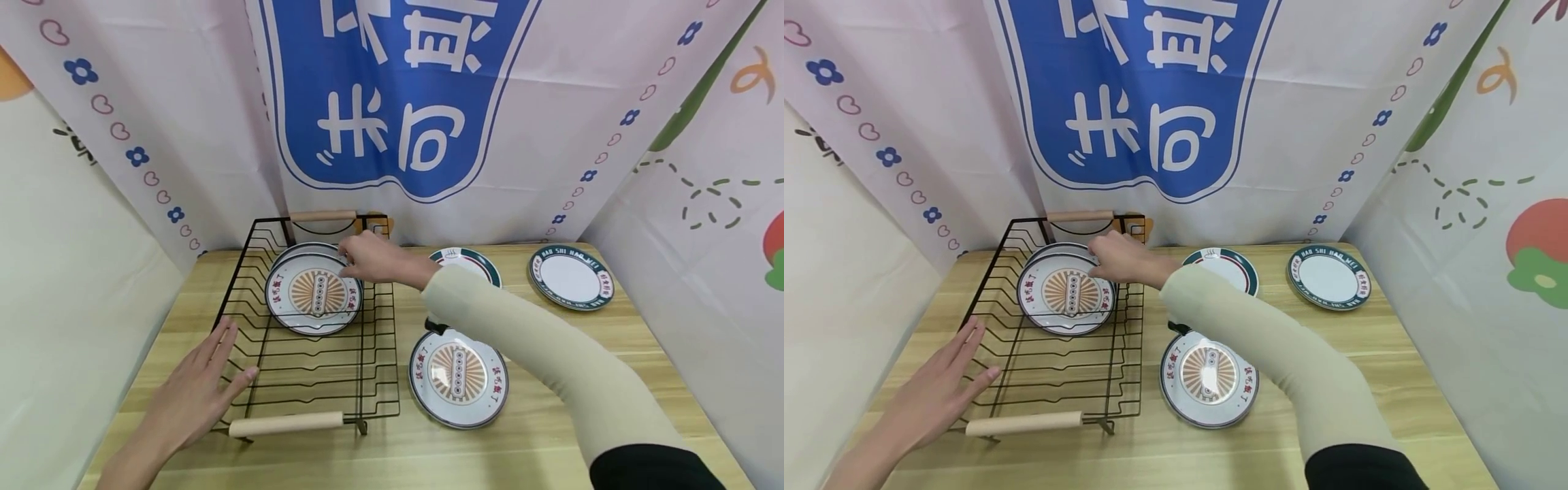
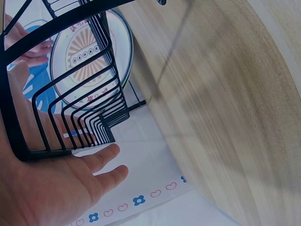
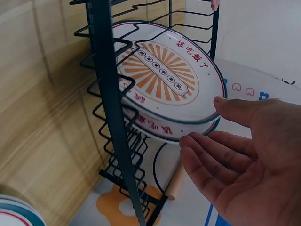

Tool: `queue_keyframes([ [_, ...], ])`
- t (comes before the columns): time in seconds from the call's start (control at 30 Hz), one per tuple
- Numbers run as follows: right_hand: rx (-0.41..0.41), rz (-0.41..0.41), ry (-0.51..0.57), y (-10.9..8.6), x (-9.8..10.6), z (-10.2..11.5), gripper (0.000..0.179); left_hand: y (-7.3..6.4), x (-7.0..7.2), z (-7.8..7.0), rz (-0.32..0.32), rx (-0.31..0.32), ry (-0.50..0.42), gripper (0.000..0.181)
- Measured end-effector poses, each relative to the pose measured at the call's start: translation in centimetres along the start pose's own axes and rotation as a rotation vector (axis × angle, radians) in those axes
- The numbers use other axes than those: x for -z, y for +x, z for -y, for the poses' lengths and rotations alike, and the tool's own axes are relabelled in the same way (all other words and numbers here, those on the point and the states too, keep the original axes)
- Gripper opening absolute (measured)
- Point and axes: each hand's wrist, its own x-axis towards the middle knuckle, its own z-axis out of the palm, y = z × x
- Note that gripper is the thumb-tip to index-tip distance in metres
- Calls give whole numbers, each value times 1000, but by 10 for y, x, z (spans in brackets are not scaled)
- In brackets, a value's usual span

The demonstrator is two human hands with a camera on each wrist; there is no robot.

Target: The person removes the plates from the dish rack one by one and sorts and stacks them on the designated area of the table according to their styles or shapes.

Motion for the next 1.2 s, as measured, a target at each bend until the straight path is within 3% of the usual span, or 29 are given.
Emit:
queue_keyframes([
  [0.2,-27,41,-4,20,-15,6,27,0,-1,0,-6,2,-1,88],
  [0.43,-92,75,-1,35,-28,10,50,0,-2,1,-2,6,4,89],
  [0.77,-156,88,50,41,-33,10,44,1,-2,1,12,9,-5,90],
  [1.2,-113,75,40,39,-34,6,47,1,-3,1,-13,-10,-18,88],
])
